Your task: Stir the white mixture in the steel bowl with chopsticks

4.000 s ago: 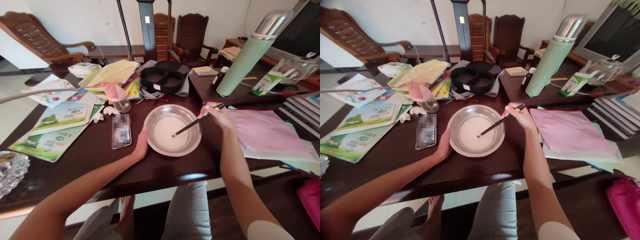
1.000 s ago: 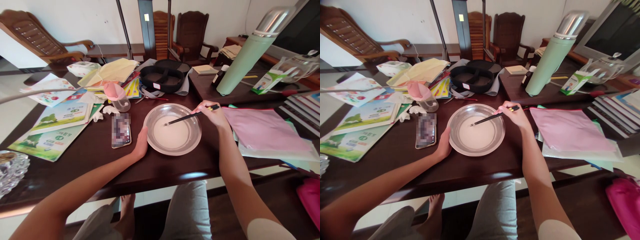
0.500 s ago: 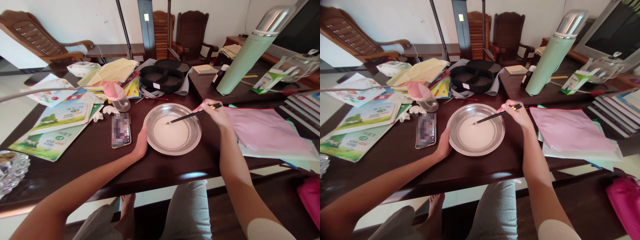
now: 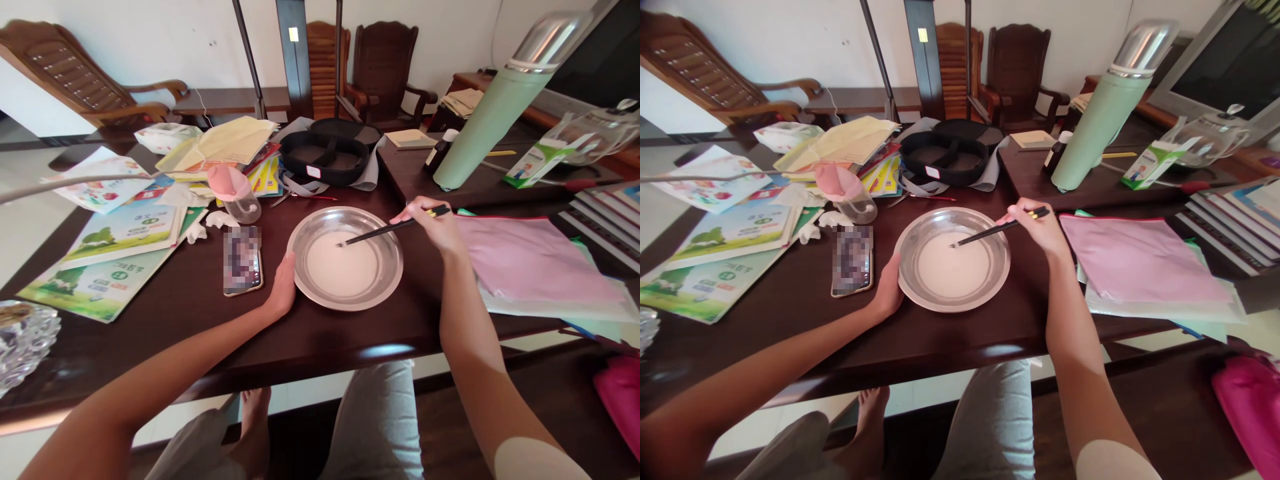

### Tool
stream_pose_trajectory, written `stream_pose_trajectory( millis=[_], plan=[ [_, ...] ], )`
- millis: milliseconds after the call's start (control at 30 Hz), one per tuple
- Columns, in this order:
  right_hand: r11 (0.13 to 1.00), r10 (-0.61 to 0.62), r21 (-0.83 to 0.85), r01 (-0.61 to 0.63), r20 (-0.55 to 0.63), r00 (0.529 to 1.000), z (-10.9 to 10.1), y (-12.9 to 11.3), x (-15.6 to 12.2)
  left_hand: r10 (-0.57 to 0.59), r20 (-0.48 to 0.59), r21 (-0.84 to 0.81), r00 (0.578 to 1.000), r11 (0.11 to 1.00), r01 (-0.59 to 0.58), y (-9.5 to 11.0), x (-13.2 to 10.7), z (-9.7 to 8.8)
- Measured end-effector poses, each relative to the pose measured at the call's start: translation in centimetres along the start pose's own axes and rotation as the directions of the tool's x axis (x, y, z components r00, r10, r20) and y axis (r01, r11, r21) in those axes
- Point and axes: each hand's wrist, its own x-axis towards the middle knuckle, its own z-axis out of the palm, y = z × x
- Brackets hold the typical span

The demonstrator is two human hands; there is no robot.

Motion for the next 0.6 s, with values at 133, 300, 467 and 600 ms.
stream_pose_trajectory(
  millis=[133,300,467,600],
  plan=[
    [0.998,-0.006,0.065,0.003,0.044,0.999,-0.7,0.4,-0.2,0.003,0.001,-0.008,1.000,1.000,-0.003,0.2,-0.1,0.0],
    [0.998,0.008,0.064,-0.023,0.222,0.975,1.7,-0.2,-0.2,-0.018,-0.005,-0.028,1.000,0.999,0.018,0.1,0.0,0.2],
    [1.000,-0.007,0.023,0.006,0.009,1.000,0.5,0.0,0.1,-0.009,-0.001,-0.024,1.000,1.000,0.009,0.3,0.0,0.2],
    [0.996,-0.007,0.084,0.004,0.037,0.999,-0.1,0.3,-0.1,-0.002,-0.003,-0.016,1.000,1.000,0.002,0.5,-0.1,0.1]
  ],
)
